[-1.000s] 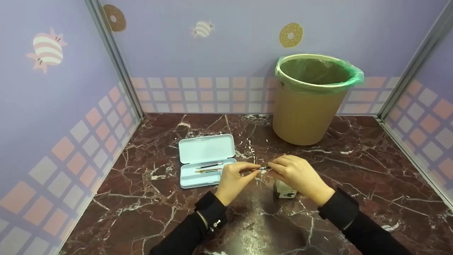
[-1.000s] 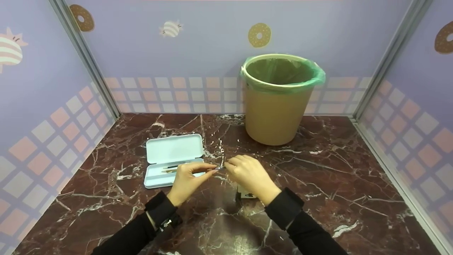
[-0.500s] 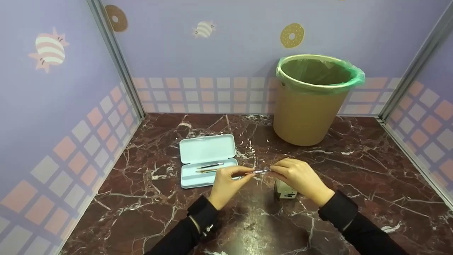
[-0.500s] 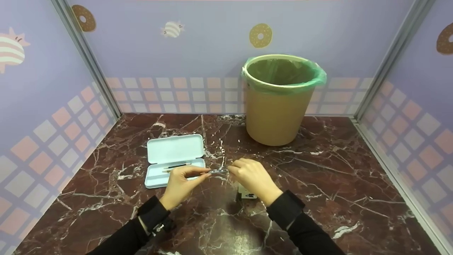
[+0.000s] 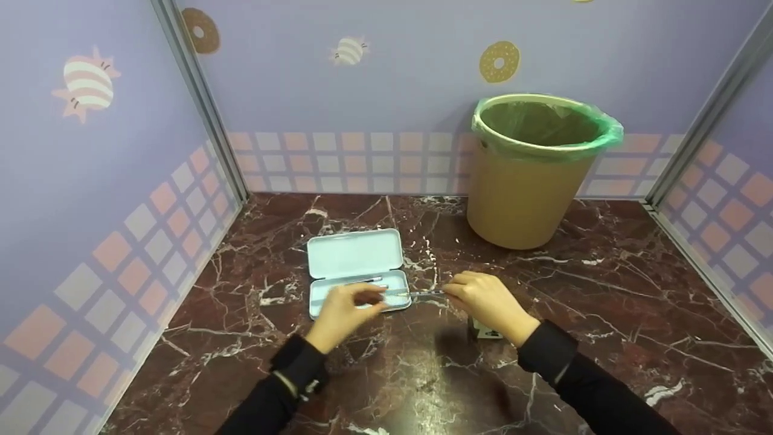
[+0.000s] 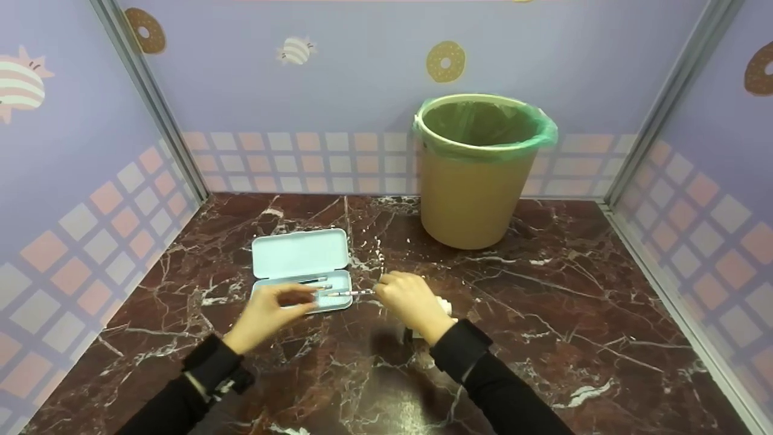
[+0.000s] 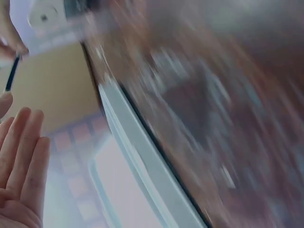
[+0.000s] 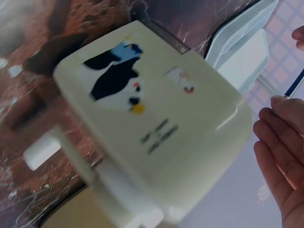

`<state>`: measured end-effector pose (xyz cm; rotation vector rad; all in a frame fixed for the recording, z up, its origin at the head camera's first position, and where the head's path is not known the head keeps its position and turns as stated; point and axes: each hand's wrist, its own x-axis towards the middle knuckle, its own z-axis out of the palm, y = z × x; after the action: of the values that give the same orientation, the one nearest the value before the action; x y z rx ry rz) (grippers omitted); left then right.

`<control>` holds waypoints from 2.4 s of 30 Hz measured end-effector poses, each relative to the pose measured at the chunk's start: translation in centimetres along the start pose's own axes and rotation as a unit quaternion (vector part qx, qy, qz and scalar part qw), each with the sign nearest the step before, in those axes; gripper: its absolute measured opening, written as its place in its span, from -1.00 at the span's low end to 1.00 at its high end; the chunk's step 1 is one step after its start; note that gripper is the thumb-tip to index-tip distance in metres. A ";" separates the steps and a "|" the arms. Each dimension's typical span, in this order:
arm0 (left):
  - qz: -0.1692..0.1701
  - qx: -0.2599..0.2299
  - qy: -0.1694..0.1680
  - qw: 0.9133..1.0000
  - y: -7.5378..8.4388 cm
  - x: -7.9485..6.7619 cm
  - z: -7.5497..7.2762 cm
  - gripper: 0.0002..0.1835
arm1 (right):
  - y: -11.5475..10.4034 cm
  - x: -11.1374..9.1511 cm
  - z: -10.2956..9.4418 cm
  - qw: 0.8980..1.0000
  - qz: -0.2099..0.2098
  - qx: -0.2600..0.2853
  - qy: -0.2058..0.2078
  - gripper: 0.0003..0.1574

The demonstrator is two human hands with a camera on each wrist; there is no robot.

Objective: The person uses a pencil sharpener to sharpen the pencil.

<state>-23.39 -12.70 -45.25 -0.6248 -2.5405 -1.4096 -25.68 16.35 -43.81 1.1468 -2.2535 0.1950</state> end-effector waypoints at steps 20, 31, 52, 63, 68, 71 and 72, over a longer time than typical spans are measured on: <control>-0.154 0.197 -0.049 0.967 -6.8 -1.1 -7.9 0.01 | -0.7 5.4 3.8 0.996 0.057 0.021 -0.069 -0.86; -0.144 0.225 -0.073 0.961 -7.9 -0.1 -7.7 -0.11 | -0.8 7.5 6.3 0.992 0.078 0.026 -0.097 -0.79; -0.148 0.234 -0.074 0.958 -7.6 0.2 -7.9 -0.17 | -1.7 10.0 11.8 0.985 0.094 0.021 -0.144 -0.80; -0.149 0.241 -0.078 0.956 -7.7 0.1 -7.8 -0.09 | -2.1 10.7 11.9 0.984 0.082 -0.023 -0.158 -0.87; -0.156 0.239 -0.085 0.955 -7.9 0.2 -7.9 -0.05 | -2.2 10.7 11.8 0.985 0.072 -0.044 -0.150 -0.87; -0.163 0.240 -0.089 0.953 -7.9 0.3 -8.0 -0.03 | -2.2 10.7 11.8 0.985 0.074 -0.044 -0.152 -0.87; -0.163 0.239 -0.090 0.953 -7.9 0.3 -8.0 -0.03 | -2.2 10.7 11.8 0.984 0.074 -0.043 -0.153 -0.87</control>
<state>-27.52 -23.00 -46.96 -0.2631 -3.0809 -0.7698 -34.00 3.06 -47.60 1.0201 -2.5921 -0.0240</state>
